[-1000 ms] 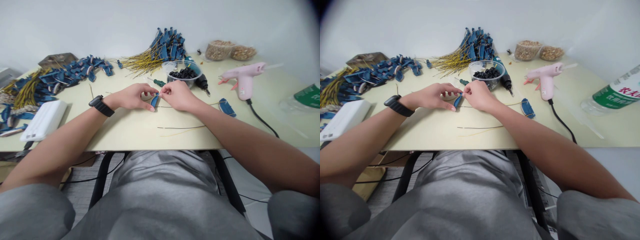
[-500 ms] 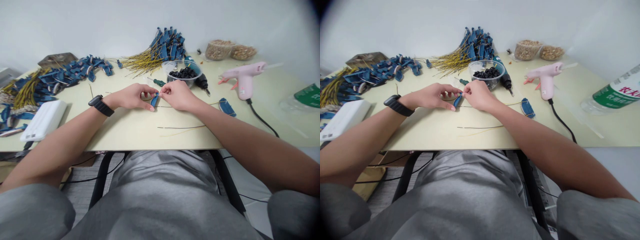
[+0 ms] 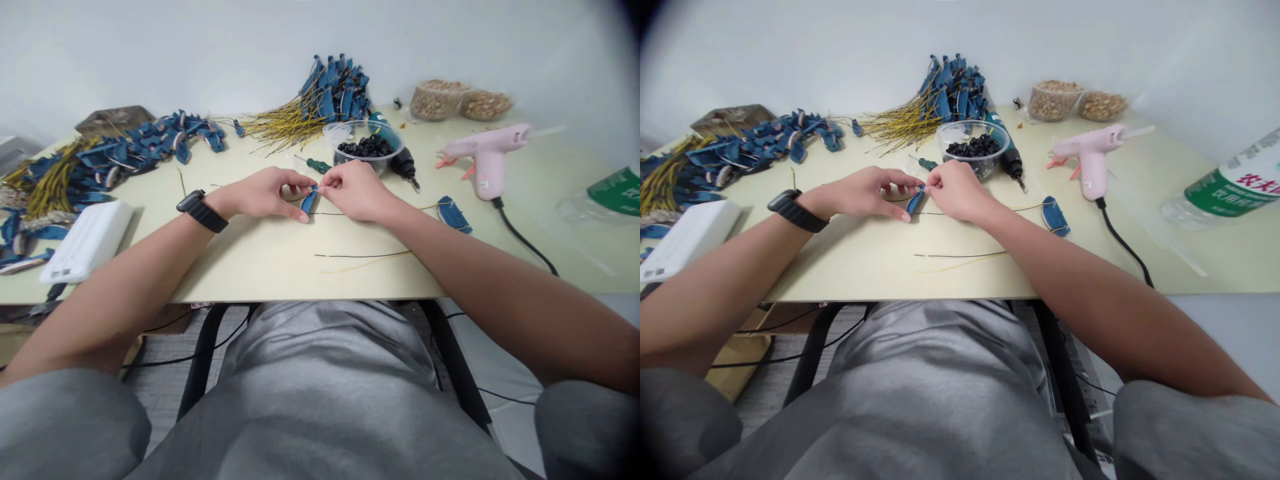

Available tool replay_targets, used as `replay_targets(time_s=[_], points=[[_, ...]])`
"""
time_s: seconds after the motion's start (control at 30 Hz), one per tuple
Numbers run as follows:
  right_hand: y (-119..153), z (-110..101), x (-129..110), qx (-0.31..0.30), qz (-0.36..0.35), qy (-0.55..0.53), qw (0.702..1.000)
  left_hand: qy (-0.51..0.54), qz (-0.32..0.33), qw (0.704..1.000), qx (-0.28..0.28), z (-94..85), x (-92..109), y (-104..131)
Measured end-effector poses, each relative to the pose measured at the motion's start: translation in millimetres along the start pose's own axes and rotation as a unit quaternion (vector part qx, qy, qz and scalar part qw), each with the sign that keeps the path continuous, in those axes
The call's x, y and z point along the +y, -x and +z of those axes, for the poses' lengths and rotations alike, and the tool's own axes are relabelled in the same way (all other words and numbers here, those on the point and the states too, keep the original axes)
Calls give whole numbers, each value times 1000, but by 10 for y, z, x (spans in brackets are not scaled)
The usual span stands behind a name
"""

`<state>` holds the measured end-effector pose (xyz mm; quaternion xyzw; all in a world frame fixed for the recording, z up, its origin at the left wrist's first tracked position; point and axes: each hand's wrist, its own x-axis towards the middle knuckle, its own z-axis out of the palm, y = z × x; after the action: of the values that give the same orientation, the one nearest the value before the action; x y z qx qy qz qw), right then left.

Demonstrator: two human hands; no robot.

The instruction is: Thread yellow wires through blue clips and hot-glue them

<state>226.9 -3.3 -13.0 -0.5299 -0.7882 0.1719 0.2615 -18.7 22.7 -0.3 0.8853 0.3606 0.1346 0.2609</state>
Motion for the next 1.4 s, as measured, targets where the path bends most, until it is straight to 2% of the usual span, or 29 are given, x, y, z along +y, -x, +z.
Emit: replay_targets(time_s=[0.57,1.4], points=[[2,-32,16,7,4,17,1000,6,-9,1000,-1,-5,27,-1],[-20,6,45,5,-4,5,1000,4,13,1000,3,0,2,2]])
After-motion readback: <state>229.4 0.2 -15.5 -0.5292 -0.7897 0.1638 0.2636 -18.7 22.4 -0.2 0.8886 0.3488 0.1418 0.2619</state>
